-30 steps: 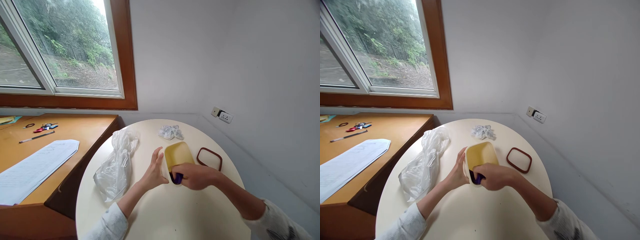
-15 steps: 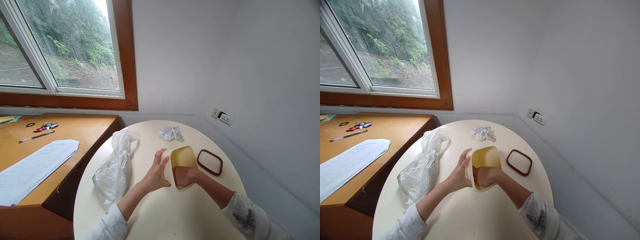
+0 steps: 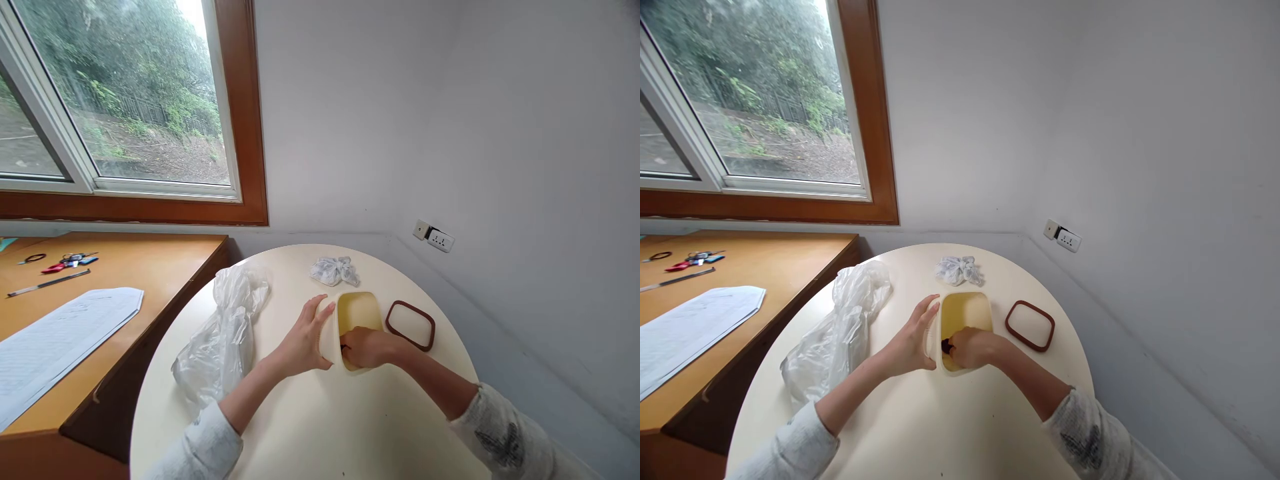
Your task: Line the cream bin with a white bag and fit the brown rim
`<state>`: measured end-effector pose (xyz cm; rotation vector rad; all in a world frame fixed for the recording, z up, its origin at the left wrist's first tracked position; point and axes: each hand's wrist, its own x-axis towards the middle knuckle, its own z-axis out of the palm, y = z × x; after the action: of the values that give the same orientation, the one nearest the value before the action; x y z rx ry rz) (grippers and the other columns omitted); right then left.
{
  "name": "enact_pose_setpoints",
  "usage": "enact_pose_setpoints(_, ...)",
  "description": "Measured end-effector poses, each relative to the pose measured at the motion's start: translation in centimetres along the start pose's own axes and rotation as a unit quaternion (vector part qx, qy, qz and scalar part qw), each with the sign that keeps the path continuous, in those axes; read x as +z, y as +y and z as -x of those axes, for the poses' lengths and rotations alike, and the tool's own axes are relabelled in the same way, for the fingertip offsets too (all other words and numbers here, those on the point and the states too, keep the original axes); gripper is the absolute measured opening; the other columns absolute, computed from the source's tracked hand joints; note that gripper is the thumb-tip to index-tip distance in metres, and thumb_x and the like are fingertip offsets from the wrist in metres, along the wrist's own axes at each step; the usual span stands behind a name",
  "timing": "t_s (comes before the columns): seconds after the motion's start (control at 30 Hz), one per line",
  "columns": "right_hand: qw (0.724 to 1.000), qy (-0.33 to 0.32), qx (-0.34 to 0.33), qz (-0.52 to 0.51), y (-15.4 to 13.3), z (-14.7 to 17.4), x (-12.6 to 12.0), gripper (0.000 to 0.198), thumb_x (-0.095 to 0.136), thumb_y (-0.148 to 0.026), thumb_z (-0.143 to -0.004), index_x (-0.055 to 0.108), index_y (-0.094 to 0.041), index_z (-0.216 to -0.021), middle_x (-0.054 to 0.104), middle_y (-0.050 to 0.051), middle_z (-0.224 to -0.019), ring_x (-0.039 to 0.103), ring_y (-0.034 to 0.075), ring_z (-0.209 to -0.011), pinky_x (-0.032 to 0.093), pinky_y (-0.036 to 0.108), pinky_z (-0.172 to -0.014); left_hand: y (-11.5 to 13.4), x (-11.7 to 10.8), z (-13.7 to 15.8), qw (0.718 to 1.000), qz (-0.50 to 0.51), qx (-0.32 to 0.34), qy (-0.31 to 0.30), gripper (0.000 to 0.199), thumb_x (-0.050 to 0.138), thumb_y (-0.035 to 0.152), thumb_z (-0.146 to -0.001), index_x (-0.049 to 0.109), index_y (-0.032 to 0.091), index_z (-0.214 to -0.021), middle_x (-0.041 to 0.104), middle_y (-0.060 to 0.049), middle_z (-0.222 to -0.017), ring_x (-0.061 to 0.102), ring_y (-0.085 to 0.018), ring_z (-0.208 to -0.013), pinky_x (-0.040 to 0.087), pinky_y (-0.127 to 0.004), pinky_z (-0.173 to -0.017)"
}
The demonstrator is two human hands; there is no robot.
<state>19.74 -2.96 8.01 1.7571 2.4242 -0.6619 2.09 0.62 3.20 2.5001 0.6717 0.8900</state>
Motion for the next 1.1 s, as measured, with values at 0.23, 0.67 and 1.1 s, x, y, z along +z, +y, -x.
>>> enact_pose_setpoints(0.23, 0.99, -0.001, -0.089, -0.114, -0.2, 5.6, -1.7, 0.023, 0.031, -0.018, -0.082, 0.052, -0.02, -0.073, 0.054, 0.0, -0.064, 0.042, 0.011, -0.052, 0.031, 0.022, -0.047, 0.0, -0.4, -0.2, 1.0, 0.009, -0.009, 0.0, 0.119, 0.073, 0.009, -0.046, 0.0, 0.037, -0.136, 0.011, -0.012, -0.138, 0.024, -0.037, -0.124, 0.043, -0.052, -0.087)
enact_pose_setpoints(0.67, 0.896, 0.383, -0.209, -0.082, 0.6, 4.7, 5.8, 0.029, 0.042, -0.016, -0.084, 0.047, -0.021, -0.112, 0.063, 0.006, -0.094, 0.057, 0.018, -0.086, 0.041, 0.043, -0.091, -1.3, -2.2, -0.6, 0.995, 0.085, -0.041, -0.024, 0.118, 0.076, 0.019, -0.046, 0.003, 0.028, -0.139, 0.016, -0.011, -0.138, 0.024, -0.031, -0.128, 0.034, -0.045, -0.1)
enact_pose_setpoints(1.1, 0.869, 0.458, -0.181, -0.056, 0.4, 2.3, 7.3, 0.028, 0.044, -0.015, -0.084, 0.047, -0.016, -0.111, 0.062, 0.009, -0.088, 0.055, 0.02, -0.08, 0.045, 0.035, -0.072, -0.2, 0.7, 1.7, 0.996, -0.021, -0.063, 0.061, 0.103, 0.07, 0.031, -0.065, -0.003, 0.028, -0.138, 0.015, -0.015, -0.143, 0.014, -0.033, -0.133, 0.021, -0.056, -0.104)
